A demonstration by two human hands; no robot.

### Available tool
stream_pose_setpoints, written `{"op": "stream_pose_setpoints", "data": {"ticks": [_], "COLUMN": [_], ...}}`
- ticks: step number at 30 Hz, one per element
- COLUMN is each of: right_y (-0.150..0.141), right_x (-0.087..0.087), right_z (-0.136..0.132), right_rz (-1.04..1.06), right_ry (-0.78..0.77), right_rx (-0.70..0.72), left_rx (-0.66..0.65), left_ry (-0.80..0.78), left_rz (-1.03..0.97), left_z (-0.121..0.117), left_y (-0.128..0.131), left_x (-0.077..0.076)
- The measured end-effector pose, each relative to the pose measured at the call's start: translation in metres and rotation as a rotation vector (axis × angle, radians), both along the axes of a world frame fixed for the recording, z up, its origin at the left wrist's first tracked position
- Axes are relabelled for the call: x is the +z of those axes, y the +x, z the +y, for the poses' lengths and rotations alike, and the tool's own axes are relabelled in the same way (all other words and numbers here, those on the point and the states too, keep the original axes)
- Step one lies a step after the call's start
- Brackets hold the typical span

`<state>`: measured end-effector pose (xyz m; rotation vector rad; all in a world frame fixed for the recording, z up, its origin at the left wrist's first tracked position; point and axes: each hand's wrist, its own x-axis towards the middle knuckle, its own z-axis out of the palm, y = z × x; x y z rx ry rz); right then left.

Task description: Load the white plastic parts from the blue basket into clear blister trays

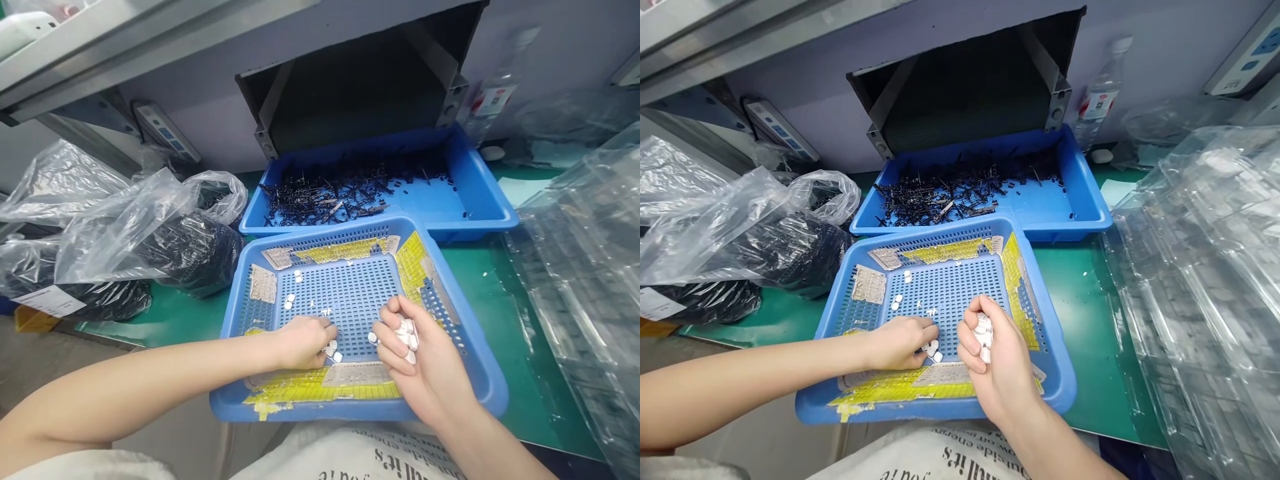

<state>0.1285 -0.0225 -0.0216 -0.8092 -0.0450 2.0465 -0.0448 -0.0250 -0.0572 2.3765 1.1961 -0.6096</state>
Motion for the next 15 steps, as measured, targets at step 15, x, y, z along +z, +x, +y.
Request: {"op": "stream_pose_setpoints", "data": {"ticks": [15], "right_y": [0.0], "right_x": [-0.002], "right_z": [-0.001], "right_rz": [-0.021], "right_ry": [0.056], "right_rx": [0.0], "left_rx": [-0.045], "left_ry": [-0.021], "left_rz": [-0.18], "left_z": [0.003], "left_y": [0.011], "left_x": [-0.003]}}
